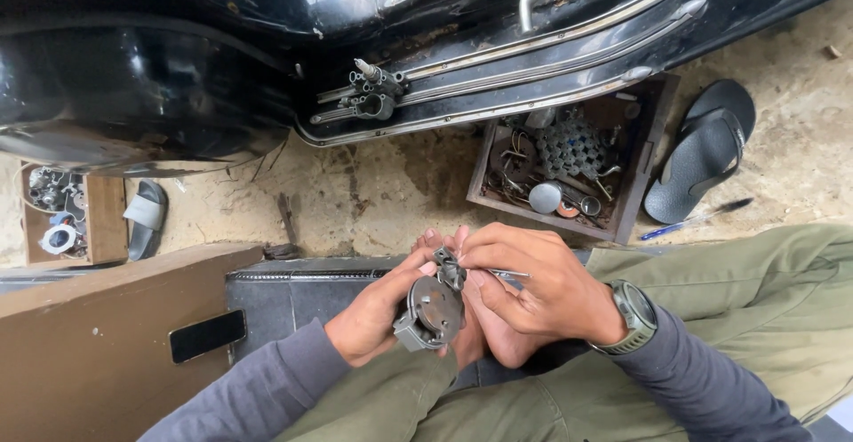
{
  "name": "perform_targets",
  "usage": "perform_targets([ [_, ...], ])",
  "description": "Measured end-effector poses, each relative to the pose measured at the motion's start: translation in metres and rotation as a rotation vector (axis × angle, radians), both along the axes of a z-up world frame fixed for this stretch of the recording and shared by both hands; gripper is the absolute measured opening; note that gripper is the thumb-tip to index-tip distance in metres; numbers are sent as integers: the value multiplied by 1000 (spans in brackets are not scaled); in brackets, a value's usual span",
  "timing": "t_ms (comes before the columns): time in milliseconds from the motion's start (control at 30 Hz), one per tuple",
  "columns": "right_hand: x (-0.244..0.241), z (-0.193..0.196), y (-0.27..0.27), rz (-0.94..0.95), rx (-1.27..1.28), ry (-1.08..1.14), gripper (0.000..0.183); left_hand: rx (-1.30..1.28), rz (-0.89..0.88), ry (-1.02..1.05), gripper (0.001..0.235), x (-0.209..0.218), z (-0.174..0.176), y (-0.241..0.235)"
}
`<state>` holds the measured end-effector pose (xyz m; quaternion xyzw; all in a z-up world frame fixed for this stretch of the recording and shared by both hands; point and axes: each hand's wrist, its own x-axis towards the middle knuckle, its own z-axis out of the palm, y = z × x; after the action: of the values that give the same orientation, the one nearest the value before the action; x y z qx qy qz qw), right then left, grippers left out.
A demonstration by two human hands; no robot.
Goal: The person sits on the floor and uses a thin metal tool to clean or adjust a small metal scooter part held in their left hand. They repeatedly probe and scrape the interior of the component while rotating it to access different areas.
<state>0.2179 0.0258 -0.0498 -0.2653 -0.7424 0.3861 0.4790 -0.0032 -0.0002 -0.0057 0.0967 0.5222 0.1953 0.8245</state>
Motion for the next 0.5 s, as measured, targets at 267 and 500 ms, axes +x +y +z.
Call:
perform_targets([
  [267,1,1,0,-10,35,-23,10,19,10,58,53,6,7,6],
  [500,4,5,2,-68,63,-55,10,182,36,87,28,6,-1,2],
])
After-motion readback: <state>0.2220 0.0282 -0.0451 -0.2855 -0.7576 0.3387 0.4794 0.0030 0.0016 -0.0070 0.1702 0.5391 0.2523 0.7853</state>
